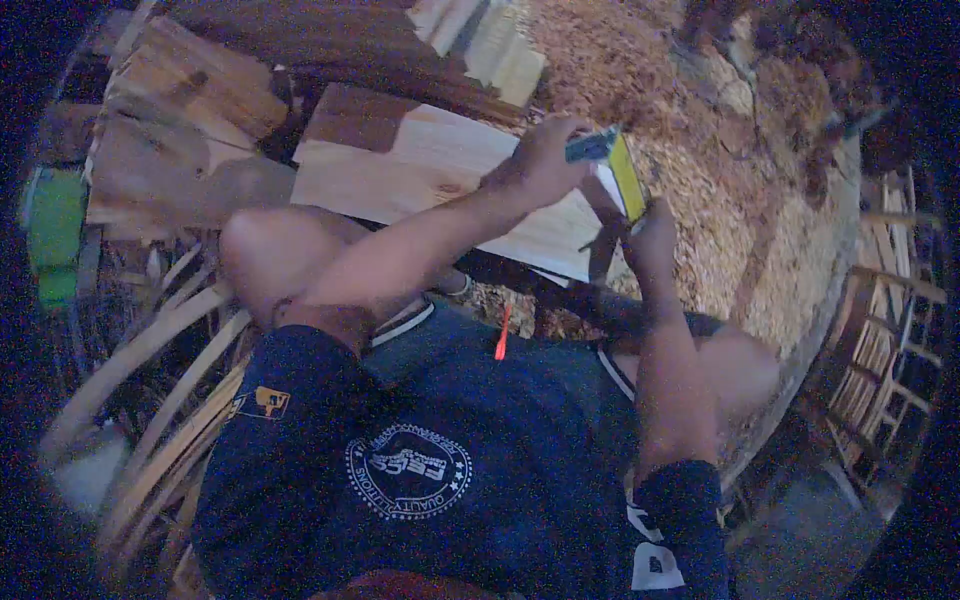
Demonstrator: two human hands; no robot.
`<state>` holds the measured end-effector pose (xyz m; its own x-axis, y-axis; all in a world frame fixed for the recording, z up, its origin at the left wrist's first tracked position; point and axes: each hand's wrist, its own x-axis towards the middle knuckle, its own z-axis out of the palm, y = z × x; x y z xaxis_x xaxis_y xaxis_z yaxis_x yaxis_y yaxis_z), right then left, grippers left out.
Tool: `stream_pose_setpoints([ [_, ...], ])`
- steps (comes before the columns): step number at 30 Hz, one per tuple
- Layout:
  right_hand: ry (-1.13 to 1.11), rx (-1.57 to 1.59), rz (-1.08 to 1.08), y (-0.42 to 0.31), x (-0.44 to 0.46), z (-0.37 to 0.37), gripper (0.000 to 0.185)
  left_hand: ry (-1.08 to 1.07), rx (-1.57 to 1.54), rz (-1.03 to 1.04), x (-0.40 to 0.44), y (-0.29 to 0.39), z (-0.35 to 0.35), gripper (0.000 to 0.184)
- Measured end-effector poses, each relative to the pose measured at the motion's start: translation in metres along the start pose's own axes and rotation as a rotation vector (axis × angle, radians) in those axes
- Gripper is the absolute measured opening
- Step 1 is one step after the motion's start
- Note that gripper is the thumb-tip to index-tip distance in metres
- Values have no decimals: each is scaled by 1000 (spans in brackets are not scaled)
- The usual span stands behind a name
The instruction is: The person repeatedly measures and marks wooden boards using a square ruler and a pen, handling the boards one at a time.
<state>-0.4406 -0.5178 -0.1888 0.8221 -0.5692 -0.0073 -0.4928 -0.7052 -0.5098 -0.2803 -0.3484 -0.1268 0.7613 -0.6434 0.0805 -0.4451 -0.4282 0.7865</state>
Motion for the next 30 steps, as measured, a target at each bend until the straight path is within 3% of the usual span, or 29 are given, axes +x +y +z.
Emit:
stream_pose_setpoints([
  [2, -46, -9, 103, 14, 1, 6, 52, -163, 17, -36, -30, 12, -34, 69],
  [3, -42, 11, 163, 22, 1, 15, 52, -230, 181, 5, -39, 8, -51, 86],
  [4, -30, 32, 223, 33, 4, 25, 51, -283, 291, 58, -45, -4, -62, 87],
  [5, -137, 118, 431, 39, 9, 32, 42, -335, 401, 113, -52, -18, -69, 89],
  [8, -317, 796, 636, -16, -3, -3, 33, -345, 553, 119, -53, -61, -78, 90],
  [9, -302, 864, 644, -9, -4, 3, 26, -336, 559, 107, -48, -70, -75, 90],
  [11, -321, 914, 486, -15, -9, -8, 24, -252, 583, 100, -37, -72, -74, 91],
  [12, -291, 768, 489, -12, -8, -10, 22, -311, 538, 61, -22, -66, -78, 87],
  [13, -237, 857, 436, -26, -17, -21, 20, -205, 558, 115, -13, -81, -66, 82],
  [16, -193, 1026, 288, -50, -24, -57, 26, -362, 338, 151, 14, -69, -81, 76],
  [19, -118, 901, 229, -55, -26, -69, 21, -536, 426, 100, 39, -52, -101, 78],
  [20, -77, 985, 294, -54, -23, -61, 24, -568, 298, 158, 35, -50, -113, 76],
  [21, -55, 963, 221, -54, -21, -61, 29, -583, 178, 213, 35, -44, -124, 74],
  [22, -160, 855, 248, -51, -16, -69, 33, -606, 118, 154, 43, -49, -127, 75],
  [23, -94, 954, 244, -62, -17, -67, 34, -626, 59, 93, 51, -54, -129, 75],
  [25, -43, 1071, 213, -59, -12, -70, 35, -553, 572, 242, 42, -23, -147, 80],
  [28, 0, 981, 134, -54, 0, -106, 36, -420, 553, 314, 11, -8, -179, 61],
  [30, 42, 745, 46, -50, 6, -104, 34, -151, 567, 370, -13, -21, -230, 63],
])
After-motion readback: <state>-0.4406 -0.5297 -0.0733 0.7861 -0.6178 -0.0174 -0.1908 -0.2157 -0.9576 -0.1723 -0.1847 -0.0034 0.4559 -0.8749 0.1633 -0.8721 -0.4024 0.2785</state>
